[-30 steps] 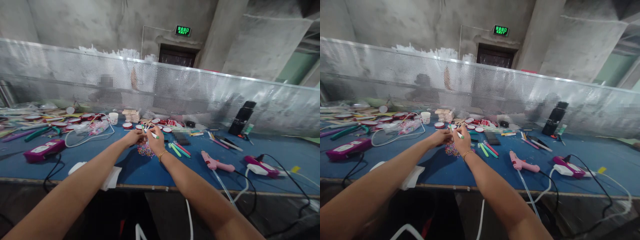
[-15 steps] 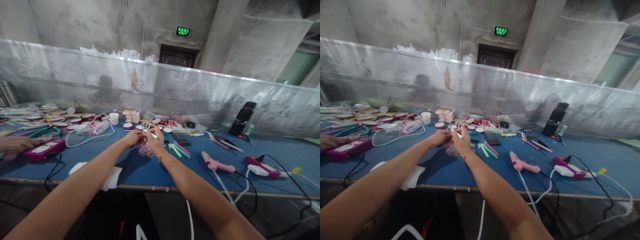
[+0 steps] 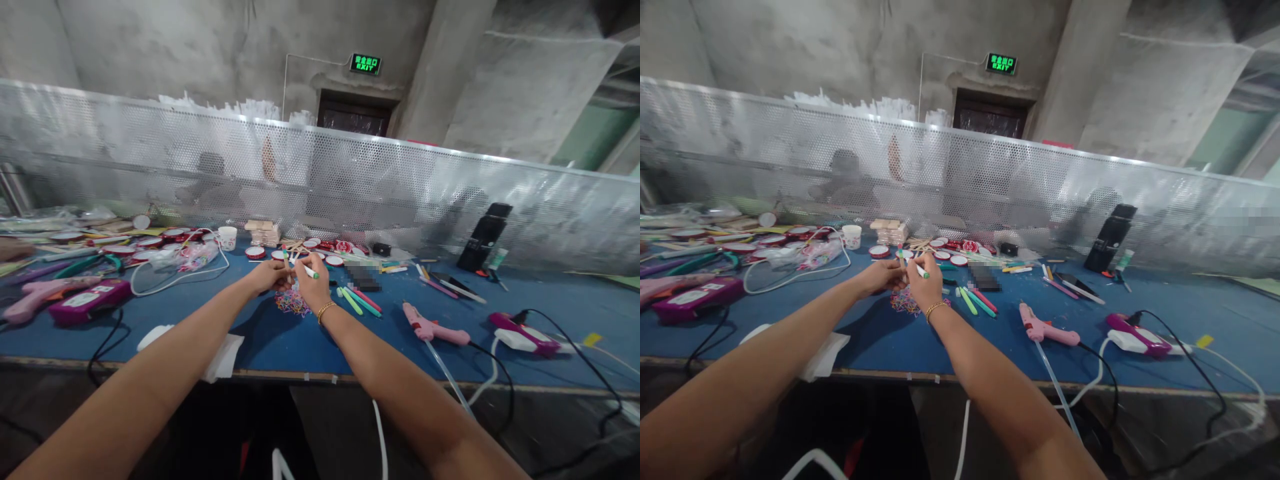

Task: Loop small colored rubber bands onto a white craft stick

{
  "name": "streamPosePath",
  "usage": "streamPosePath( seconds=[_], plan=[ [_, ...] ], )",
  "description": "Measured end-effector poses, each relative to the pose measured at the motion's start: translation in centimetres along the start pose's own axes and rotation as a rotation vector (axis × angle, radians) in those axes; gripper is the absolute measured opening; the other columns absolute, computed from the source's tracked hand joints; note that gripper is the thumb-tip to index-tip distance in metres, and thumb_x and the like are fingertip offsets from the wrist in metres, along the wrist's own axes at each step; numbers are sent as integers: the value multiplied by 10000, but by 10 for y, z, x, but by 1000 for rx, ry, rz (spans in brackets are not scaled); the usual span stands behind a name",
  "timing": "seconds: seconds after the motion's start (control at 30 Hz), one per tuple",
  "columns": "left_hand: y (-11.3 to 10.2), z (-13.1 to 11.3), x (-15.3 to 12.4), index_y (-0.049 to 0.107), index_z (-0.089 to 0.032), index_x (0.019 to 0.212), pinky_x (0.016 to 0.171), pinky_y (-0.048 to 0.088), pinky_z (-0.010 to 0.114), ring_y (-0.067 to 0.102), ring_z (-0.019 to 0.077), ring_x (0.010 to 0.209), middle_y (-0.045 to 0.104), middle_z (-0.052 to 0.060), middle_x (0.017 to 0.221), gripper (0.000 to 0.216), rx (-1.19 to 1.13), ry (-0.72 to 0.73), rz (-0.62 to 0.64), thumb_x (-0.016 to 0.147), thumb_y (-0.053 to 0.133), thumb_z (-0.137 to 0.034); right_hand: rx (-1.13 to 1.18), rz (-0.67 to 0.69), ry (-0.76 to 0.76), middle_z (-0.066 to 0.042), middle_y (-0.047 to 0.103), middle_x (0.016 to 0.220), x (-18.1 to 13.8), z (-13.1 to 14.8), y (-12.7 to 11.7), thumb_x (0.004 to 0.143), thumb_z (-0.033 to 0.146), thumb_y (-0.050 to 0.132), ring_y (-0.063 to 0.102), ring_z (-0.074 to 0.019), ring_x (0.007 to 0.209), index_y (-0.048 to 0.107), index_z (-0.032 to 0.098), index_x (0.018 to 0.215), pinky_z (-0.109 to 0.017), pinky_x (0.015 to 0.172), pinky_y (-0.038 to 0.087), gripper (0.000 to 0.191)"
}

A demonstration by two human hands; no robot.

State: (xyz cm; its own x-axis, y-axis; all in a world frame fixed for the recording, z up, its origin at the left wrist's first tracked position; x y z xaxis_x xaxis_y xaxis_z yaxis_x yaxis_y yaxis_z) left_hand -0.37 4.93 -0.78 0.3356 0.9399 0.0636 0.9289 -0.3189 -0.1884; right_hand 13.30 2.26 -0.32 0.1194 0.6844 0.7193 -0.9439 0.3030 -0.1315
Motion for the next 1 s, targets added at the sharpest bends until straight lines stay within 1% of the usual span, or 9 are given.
streamPosePath(
  seconds=[0.1, 0.3, 0.47, 0.57, 0.83, 1.0],
  plan=[
    [0, 0, 0, 636, -143, 774, 580, 492, 231, 602, 106, 557, 659, 39, 683, 286, 0, -6, 3, 702, 711, -409, 11, 1, -6, 3, 611, 737, 0, 0, 1, 865, 431, 477, 582, -167, 730, 496, 226, 793, -291, 705, 450, 218],
    [3, -4, -4, 646, -142, 770, 566, 480, 214, 591, 97, 551, 648, 28, 656, 250, -5, -26, 3, 710, 706, -377, 21, 41, -3, 7, 613, 739, -2, 3, 3, 856, 461, 488, 562, -157, 693, 501, 227, 787, -279, 663, 439, 245],
    [5, -6, -6, 628, -139, 715, 578, 484, 221, 587, 94, 552, 641, 25, 658, 245, -1, -31, 2, 709, 705, -371, 25, 67, 5, 13, 614, 723, -2, 2, 5, 855, 458, 484, 554, -150, 669, 506, 224, 797, -271, 639, 426, 242],
    [4, -5, -5, 615, -138, 698, 567, 478, 214, 583, 91, 545, 638, 27, 655, 267, -4, -23, 13, 700, 713, -387, 16, 58, 4, 13, 613, 723, -2, 2, 4, 852, 460, 484, 554, -149, 666, 506, 224, 803, -272, 642, 427, 242],
    [1, -2, -2, 630, -140, 744, 573, 479, 231, 584, 100, 541, 654, 42, 675, 355, 2, -2, 9, 662, 730, -471, 0, 5, 15, -2, 618, 755, 0, -1, 1, 861, 442, 462, 578, -165, 735, 507, 224, 805, -289, 704, 450, 230],
    [3, -4, -4, 641, -132, 773, 571, 476, 239, 577, 102, 532, 637, 31, 641, 348, 2, -15, 16, 665, 732, -450, 11, 22, 0, 7, 613, 732, -2, 3, 2, 855, 459, 480, 562, -158, 695, 496, 227, 788, -279, 670, 439, 242]
  ],
)
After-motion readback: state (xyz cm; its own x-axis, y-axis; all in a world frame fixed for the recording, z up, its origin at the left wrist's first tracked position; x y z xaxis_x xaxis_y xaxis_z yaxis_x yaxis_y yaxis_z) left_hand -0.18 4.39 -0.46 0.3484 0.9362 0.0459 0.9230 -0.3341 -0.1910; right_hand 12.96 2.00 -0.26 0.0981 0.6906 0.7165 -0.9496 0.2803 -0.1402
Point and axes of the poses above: each hand's wrist, its own x-axis towards the middle knuckle, its own y-axis out of the palm, z = x × y, the point moved 4 cm from there along x, towards the middle knuckle
